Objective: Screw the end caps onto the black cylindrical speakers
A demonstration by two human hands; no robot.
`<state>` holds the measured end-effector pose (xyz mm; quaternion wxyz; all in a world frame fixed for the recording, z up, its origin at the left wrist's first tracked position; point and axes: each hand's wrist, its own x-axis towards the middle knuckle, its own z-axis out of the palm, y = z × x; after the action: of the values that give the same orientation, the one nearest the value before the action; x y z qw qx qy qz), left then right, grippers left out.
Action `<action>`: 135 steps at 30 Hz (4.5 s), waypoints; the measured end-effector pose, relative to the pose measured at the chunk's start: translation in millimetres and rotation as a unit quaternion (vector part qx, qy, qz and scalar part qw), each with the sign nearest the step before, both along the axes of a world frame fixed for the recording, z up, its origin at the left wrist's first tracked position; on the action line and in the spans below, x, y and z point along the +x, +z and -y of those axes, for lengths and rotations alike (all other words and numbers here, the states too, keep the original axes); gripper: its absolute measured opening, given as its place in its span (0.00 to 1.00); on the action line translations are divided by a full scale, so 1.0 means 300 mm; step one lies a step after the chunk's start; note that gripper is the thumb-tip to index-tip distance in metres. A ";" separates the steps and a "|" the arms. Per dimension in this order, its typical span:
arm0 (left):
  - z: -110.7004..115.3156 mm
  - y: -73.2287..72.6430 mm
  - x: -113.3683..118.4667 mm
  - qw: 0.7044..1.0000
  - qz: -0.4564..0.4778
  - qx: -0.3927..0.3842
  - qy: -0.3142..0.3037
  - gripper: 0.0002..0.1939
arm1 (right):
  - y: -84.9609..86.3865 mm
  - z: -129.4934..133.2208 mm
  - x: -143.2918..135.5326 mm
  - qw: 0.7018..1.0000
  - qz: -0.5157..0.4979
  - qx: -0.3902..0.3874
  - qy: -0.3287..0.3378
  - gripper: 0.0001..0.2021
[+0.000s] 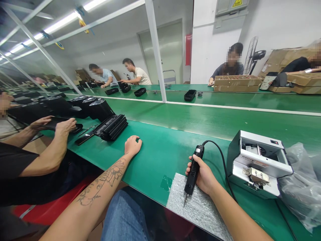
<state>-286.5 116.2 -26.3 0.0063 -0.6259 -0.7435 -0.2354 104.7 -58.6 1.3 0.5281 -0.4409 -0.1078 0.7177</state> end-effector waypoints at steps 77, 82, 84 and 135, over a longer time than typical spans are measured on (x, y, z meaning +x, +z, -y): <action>-0.001 -0.007 0.000 1.000 0.001 -0.005 0.000 0.13 | -0.011 0.000 0.004 1.000 0.006 0.009 0.010 0.12; -0.001 -0.009 0.001 1.000 0.000 -0.003 0.002 0.13 | -0.009 -0.001 0.005 1.000 0.008 0.008 0.009 0.13; -0.001 -0.009 0.001 1.000 -0.002 -0.002 0.002 0.12 | -0.010 -0.002 0.005 1.000 0.008 0.007 0.008 0.13; -0.007 -0.011 -0.006 1.000 0.006 -0.003 -0.001 0.14 | 0.023 0.005 -0.009 1.000 0.001 0.000 -0.004 0.11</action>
<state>-288.2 118.4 -29.5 0.0001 -0.6251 -0.7438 -0.2366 102.1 -60.2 8.3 0.5304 -0.4423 -0.1065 0.7153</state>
